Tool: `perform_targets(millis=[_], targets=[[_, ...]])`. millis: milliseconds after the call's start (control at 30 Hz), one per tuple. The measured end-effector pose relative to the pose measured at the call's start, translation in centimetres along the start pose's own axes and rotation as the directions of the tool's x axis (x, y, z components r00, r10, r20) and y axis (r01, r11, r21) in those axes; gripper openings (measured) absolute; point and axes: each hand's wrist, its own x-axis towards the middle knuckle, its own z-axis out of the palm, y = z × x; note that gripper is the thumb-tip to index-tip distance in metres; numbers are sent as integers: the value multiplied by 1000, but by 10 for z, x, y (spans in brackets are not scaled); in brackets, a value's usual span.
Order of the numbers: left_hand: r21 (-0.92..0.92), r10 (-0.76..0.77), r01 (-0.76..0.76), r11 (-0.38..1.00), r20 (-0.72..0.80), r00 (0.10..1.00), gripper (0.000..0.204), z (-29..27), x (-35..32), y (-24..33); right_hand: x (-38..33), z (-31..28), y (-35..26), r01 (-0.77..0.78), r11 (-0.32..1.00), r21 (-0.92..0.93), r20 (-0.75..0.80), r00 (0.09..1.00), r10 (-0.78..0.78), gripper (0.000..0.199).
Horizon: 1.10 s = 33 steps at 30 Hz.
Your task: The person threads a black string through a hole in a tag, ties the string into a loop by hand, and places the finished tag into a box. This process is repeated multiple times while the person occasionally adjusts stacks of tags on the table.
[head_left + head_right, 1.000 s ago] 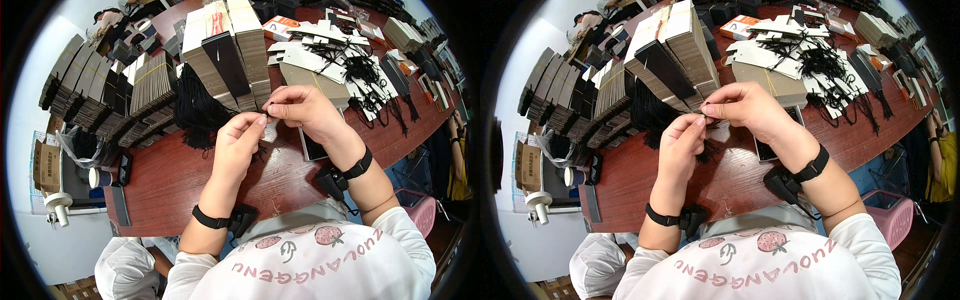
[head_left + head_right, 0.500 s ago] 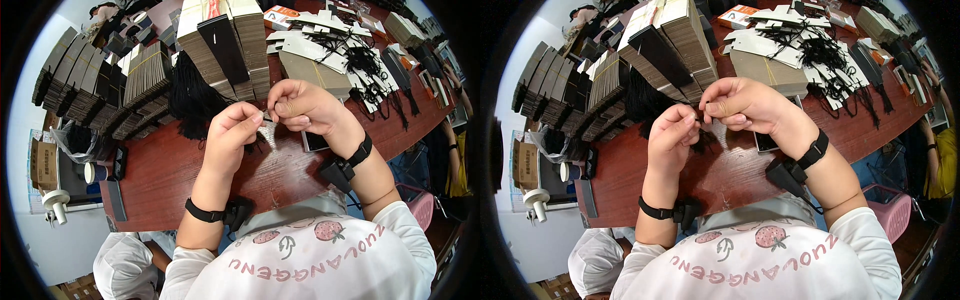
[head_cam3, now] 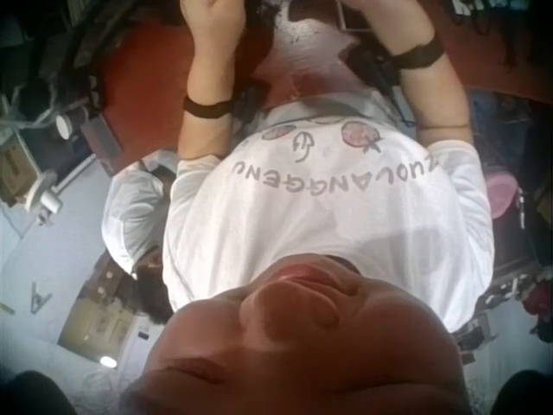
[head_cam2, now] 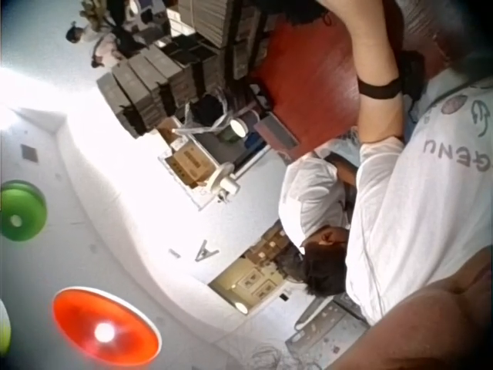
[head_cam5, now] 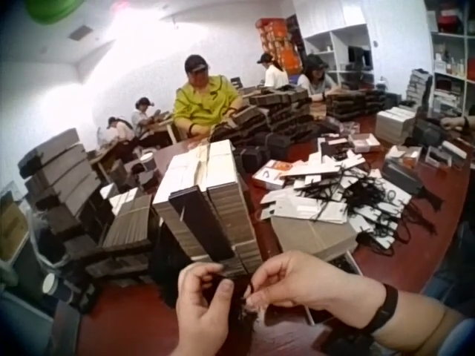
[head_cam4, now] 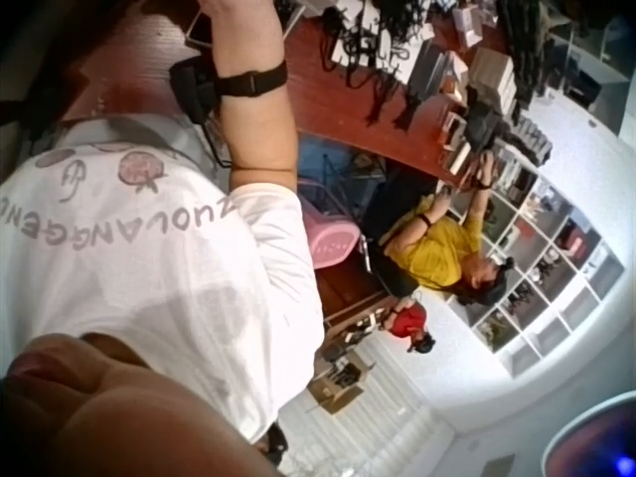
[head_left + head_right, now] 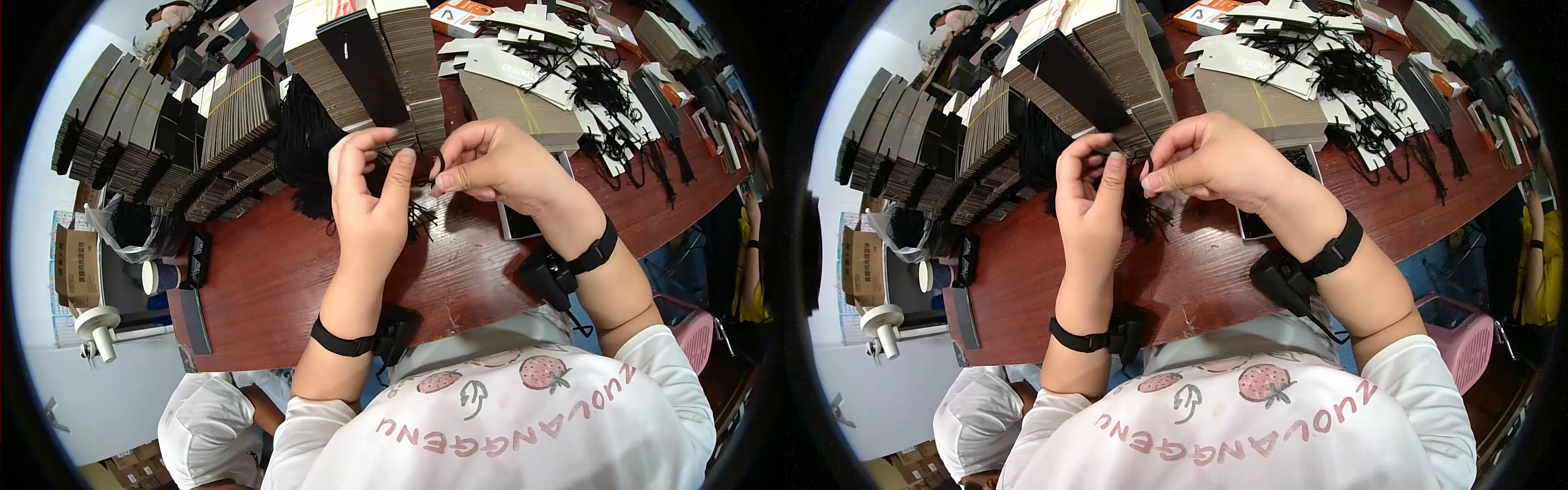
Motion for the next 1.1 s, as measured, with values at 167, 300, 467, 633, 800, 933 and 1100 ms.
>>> perform_targets(millis=[167, 300, 467, 633, 800, 933, 1100], targets=[[-384, -199, 251, 889, 169, 965, 12, 3, -6, 10, 1, -1, 0, 76, 997, -9, -89, 993, -76, 8], [-420, -224, 270, 867, 157, 962, 8, 8, -8, 12, 0, -1, 2, 116, 990, -74, -94, 988, -123, 9], [-120, -17, 29, 992, 102, 995, 4, 3, -8, 3, -1, 3, -3, 59, 998, -29, -102, 993, -62, 11], [-16, 92, -92, 996, 29, 995, 5, 8, -5, 6, 4, -1, -1, 13, 991, 130, -99, 995, 0, 14], [54, 197, -196, 979, -9, 980, 9, 7, -4, 10, 2, 3, 0, 47, 983, 177, -109, 994, -28, 12], [-52, 171, -172, 984, -13, 985, 13, 8, -4, 7, 2, -3, 0, 126, 969, 214, -98, 989, -107, 11], [-222, -29, 46, 974, 80, 996, 14, 7, -9, 2, 0, 2, 0, 142, 969, 204, -95, 988, -124, 12]])
